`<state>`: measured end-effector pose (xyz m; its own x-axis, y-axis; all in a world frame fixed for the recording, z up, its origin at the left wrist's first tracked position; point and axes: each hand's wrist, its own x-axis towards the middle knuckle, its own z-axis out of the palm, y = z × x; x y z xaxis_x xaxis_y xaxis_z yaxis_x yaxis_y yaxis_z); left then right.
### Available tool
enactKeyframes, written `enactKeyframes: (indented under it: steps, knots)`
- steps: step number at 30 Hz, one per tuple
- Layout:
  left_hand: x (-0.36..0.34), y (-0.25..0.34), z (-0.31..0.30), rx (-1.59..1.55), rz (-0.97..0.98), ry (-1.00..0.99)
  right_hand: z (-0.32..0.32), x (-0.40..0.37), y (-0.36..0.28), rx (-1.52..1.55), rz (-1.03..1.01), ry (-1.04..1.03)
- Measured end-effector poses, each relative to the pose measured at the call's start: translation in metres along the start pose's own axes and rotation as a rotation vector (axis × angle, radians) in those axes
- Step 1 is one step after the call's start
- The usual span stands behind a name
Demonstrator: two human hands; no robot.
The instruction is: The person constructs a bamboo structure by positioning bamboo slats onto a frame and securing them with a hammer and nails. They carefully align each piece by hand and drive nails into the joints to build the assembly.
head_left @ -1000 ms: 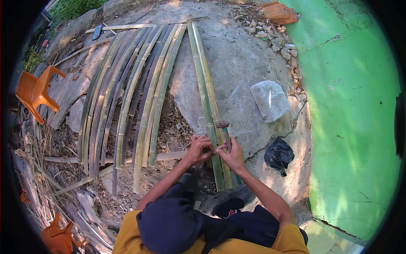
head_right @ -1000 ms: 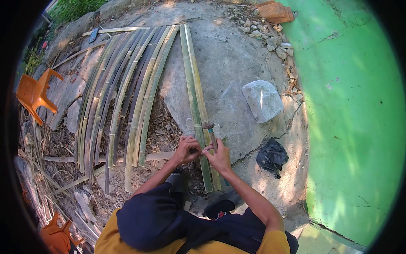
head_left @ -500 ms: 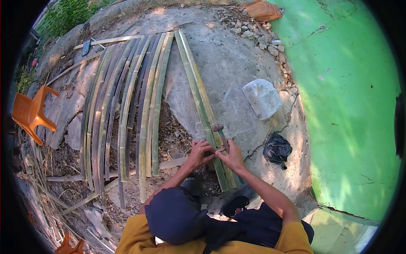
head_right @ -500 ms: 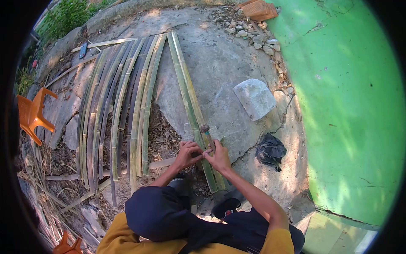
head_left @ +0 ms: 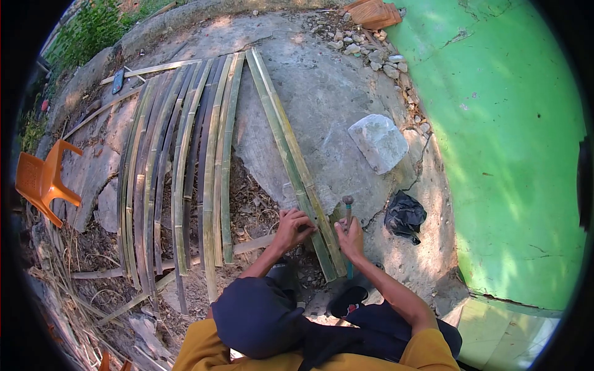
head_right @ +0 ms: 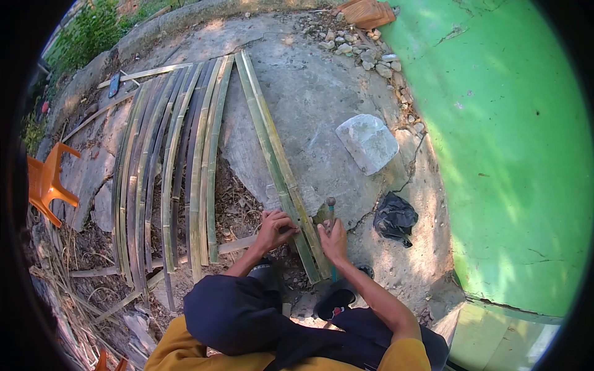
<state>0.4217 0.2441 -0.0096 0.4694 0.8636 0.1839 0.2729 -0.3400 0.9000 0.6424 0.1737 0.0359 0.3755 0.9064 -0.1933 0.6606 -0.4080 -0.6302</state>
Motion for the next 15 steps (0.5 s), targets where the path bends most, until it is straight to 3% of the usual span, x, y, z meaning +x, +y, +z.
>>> enactKeyframes:
  steps: [10, 15]
  knots:
    - [0.003, 0.002, 0.002, 0.010, -0.014, -0.003, 0.003, 0.025, 0.004, 0.183, 0.046, 0.019]
    - [0.004, 0.002, 0.003, 0.017, -0.015, -0.008, 0.010, 0.019, 0.004, 0.258, 0.093, -0.089]
